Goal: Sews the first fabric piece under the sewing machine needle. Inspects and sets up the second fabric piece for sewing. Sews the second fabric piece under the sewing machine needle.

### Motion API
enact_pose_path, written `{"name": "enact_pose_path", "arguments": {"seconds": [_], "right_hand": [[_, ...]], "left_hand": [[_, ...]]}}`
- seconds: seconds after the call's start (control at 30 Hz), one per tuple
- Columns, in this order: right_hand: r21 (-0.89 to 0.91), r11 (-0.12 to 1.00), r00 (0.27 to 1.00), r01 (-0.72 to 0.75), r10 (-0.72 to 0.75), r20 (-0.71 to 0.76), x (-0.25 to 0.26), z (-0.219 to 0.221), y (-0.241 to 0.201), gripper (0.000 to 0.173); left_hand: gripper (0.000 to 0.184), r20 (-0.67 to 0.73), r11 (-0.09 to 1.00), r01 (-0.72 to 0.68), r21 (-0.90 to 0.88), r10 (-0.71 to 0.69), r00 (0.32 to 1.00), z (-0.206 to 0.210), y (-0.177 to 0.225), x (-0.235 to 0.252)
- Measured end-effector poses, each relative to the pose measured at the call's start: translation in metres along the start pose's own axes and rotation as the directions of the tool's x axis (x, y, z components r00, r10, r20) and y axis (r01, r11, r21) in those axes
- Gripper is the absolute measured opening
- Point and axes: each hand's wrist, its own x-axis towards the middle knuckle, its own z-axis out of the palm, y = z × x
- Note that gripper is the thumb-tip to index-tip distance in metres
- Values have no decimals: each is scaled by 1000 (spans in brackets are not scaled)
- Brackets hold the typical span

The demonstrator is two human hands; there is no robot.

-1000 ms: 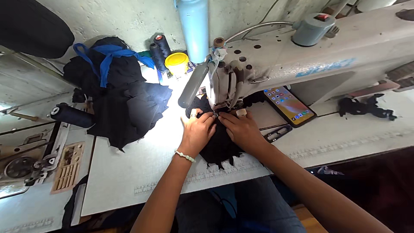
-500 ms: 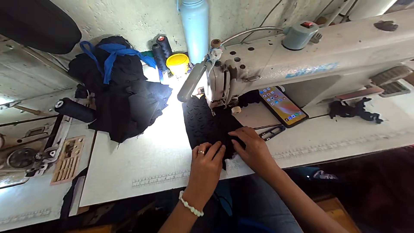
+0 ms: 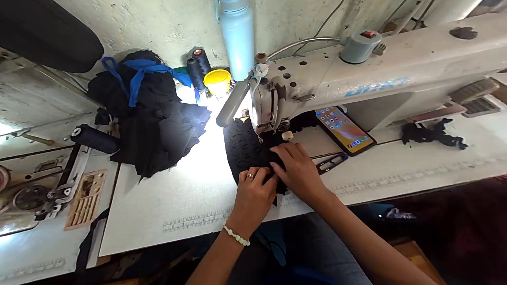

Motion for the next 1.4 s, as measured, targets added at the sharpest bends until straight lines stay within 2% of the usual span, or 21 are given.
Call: {"name": "enact_pose_path", "arguments": {"seconds": [0.07,0.13,0.27,0.33,0.47,0.57,0.67,0.73,0.8,0.87,0.97,1.1,1.17,1.3,1.4], "right_hand": [[-67,997,1000,23,-22,17,6,8,2,20],[-64,998,1000,-15,16,13,12,9,3,12],[181,945,959,-274,255,122,26,-7,-6,20],[259,908,940,-331,291,178,32,-12,-7,28],[268,918,949,-291,242,204,39,-11,-7,36],[135,956,958,-259,236,166,43,-8,-2,25],[-41,993,993,-113,114,32,41,0,10,17],[-50,995,996,-84,85,35,40,-2,13,15],[26,991,986,-129,125,108,40,-8,8,17],[119,973,967,-198,174,185,39,-12,4,21],[218,931,941,-292,239,239,39,-11,2,23],[258,867,872,-427,319,370,45,-19,-5,27],[269,857,866,-440,327,378,47,-18,-4,29],[322,854,892,-408,298,341,48,-15,4,23],[234,890,888,-391,298,351,51,-15,-1,31]], "left_hand": [[23,0,1000,7,11,-7,1000,2,0,-3],[25,9,1000,9,6,-9,1000,1,-2,-4],[26,30,995,67,-77,-65,997,-10,-4,5],[27,54,991,104,-90,-99,994,-16,-5,14],[17,32,996,80,-36,-78,996,-15,-5,20],[16,27,996,86,-19,-86,996,-15,-5,21],[17,59,997,67,-41,-64,996,-13,-6,19],[18,76,996,51,-75,-45,996,-11,-6,16],[19,60,986,74,-151,-66,996,-13,-8,19],[18,27,959,146,-243,-144,989,-17,-11,27],[14,-40,940,233,-248,-250,967,-14,-26,47],[15,27,964,200,-176,-198,980,-3,-48,73],[11,62,972,169,-161,-161,985,2,-56,79],[7,108,944,196,-265,-173,979,2,-68,80],[6,130,935,209,-287,-178,975,0,-72,79]]}}
